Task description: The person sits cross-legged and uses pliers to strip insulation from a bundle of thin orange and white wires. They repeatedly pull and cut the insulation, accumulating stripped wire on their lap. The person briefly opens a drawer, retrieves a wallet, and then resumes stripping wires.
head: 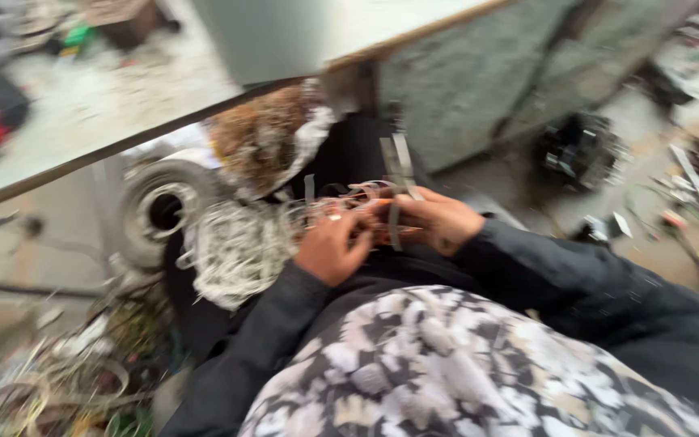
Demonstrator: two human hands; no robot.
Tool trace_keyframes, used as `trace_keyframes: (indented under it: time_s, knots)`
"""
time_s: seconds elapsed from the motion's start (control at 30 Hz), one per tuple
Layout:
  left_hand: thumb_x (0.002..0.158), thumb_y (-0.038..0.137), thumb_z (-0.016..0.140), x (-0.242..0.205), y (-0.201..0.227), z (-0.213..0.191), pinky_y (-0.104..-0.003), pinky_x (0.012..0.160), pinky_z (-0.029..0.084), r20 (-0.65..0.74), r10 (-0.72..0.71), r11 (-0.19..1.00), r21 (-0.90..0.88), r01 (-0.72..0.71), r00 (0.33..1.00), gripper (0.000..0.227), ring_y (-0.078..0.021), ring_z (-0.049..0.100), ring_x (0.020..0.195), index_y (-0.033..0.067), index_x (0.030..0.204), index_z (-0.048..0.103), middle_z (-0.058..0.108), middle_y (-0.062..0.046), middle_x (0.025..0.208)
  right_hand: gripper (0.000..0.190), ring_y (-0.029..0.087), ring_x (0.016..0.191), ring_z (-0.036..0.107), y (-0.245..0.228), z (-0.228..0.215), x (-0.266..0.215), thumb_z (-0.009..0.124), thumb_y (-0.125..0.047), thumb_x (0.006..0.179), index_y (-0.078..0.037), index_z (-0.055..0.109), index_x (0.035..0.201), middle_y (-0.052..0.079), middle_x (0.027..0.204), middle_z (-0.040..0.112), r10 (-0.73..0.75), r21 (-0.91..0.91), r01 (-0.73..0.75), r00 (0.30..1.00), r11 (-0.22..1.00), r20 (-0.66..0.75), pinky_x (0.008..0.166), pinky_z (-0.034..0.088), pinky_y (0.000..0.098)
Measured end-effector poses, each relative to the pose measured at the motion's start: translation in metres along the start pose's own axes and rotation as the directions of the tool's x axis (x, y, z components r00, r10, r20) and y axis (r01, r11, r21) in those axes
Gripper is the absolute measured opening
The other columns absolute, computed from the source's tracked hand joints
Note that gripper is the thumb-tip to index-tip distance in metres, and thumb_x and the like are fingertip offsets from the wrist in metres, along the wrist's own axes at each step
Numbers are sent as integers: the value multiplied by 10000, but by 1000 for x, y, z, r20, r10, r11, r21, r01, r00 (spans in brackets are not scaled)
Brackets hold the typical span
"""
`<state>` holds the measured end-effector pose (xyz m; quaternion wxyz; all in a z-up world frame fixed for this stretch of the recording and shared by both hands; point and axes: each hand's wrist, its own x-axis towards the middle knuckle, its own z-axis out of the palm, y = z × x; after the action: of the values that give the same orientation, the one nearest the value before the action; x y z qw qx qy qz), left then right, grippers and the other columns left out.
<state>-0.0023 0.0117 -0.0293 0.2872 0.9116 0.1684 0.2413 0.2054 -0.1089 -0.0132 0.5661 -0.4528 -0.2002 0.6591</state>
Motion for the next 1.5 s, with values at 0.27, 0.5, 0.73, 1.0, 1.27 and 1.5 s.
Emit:
trace_keyframes:
  time_s: [0.27,0.5,0.73,1.0,1.27,1.5]
  knots:
    - [848,98,702,0,-28,26,-375,859,582,9,168,944,-289,-158,986,317,-274,748,963,115,1163,683,753,-123,1050,481,277,1217,619,-8,5,-2,406,-320,1052,-70,518,1447,124,1350,642,71,-240,-73,997,968,-17,995,473,470]
    - [874,272,795,-8,-39,34,-307,840,606,30,-53,868,-493,61,998,259,-164,772,894,103,1067,758,791,-47,967,520,288,1253,572,-7,8,9,309,-291,1070,-78,413,1533,130,1422,573,121,-376,-140,990,916,-73,987,466,499]
    - [880,222,828,-7,-53,50,-325,901,578,124,-120,587,-791,171,985,319,-159,722,978,28,1121,752,776,-80,1039,487,266,1144,575,0,11,-3,370,-217,1100,-20,465,1535,170,1360,606,-2,-529,-57,994,846,-110,1020,473,452]
    - [951,153,779,-2,-60,59,-305,807,577,170,-153,464,-858,223,974,279,-146,696,915,-5,1176,733,757,-92,1037,455,196,1174,612,8,-4,2,415,-162,1073,-4,451,1498,108,1356,608,-107,-395,101,994,913,6,940,498,378]
    - [980,145,719,-6,-63,53,-269,780,585,281,-315,177,-921,346,907,223,-117,703,889,20,1162,689,734,-51,1025,442,159,1127,616,10,-19,2,473,-149,1090,-12,496,1510,85,1282,637,-153,-522,235,969,820,195,1010,512,334]
    - [1007,118,695,-7,-47,30,-264,850,582,318,-295,111,-925,363,901,212,-110,699,962,27,1199,681,720,-44,1096,468,148,1296,562,-2,4,-7,449,-145,1067,-12,439,1515,76,1361,605,-196,-526,281,957,803,213,1056,464,326]
